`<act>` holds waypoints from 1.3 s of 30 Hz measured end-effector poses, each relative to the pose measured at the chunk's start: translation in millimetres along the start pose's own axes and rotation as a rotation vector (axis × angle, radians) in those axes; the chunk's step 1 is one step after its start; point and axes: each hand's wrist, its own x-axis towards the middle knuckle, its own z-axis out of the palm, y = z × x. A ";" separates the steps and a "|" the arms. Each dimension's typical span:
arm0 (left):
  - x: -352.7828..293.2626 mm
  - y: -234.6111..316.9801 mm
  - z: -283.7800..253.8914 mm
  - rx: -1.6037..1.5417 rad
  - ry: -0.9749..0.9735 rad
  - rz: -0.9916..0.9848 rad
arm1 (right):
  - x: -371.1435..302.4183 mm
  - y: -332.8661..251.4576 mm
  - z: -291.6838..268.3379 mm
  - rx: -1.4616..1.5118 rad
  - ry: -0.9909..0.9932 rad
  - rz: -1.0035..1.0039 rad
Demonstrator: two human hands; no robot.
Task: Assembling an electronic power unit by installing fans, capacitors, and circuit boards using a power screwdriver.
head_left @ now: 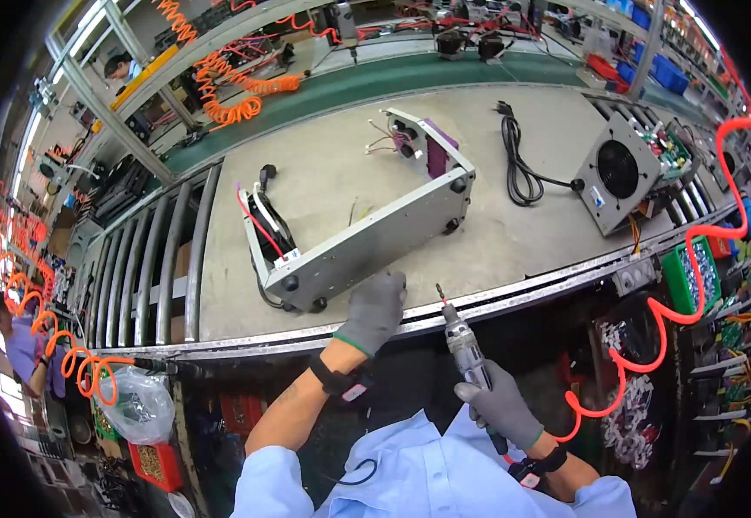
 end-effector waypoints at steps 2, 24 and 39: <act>-2.6 -0.5 -2.6 -0.143 0.039 -0.038 | -0.5 3.0 0.1 -0.042 0.004 0.018; -69.4 -42.4 -56.4 -1.412 -0.297 -0.553 | 9.5 -8.6 16.9 -0.096 -0.430 0.182; -35.6 -23.3 -10.3 0.067 0.129 -0.002 | 28.1 -9.0 28.2 -0.055 -0.116 -0.019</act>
